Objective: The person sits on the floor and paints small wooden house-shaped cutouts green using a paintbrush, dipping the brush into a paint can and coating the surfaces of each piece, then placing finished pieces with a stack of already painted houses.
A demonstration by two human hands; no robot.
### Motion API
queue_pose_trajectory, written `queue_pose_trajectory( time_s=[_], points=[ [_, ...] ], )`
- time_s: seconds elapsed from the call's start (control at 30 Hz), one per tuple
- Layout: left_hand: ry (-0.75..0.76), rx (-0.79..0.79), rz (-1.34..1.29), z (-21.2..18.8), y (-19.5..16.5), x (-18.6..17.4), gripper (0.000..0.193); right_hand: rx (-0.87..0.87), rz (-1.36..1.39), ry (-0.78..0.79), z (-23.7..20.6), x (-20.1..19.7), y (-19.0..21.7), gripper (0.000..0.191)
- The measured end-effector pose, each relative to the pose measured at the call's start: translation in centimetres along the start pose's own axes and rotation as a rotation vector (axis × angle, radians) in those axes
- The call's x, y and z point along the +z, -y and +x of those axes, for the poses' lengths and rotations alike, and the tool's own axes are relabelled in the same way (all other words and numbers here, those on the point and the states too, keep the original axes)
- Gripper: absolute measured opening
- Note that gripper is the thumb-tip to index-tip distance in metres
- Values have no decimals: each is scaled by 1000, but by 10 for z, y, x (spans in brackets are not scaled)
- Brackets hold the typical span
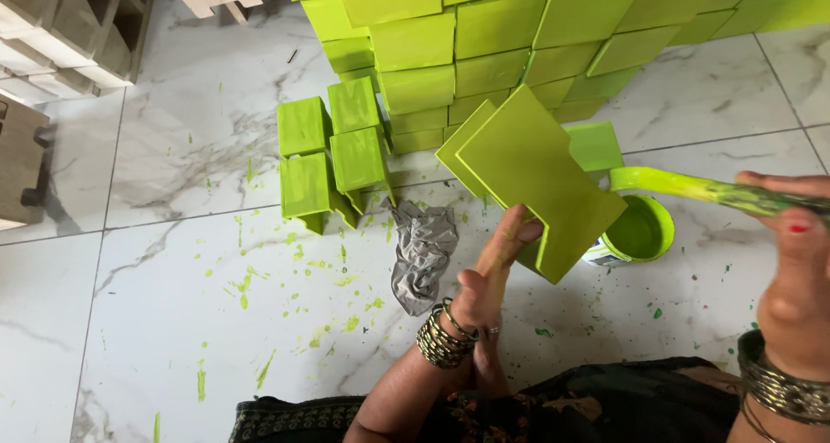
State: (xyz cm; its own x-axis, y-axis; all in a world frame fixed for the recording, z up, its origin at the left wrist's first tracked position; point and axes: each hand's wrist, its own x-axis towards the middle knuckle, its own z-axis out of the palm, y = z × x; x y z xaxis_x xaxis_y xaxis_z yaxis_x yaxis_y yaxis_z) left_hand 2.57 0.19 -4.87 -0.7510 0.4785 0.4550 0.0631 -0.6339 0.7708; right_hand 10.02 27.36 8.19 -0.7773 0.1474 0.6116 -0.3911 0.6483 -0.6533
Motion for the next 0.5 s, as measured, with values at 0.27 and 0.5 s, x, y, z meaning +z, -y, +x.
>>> queue_pose_trajectory(
  time_s=[0.27,0.5],
  points=[
    [-10,-11,-95,0,-1,-8,120,36,323,-22,-12,27,31,21],
    [-8,-30,-124,0,-1,-16,122,89,285,-125,-1,13,15,21]
  ],
)
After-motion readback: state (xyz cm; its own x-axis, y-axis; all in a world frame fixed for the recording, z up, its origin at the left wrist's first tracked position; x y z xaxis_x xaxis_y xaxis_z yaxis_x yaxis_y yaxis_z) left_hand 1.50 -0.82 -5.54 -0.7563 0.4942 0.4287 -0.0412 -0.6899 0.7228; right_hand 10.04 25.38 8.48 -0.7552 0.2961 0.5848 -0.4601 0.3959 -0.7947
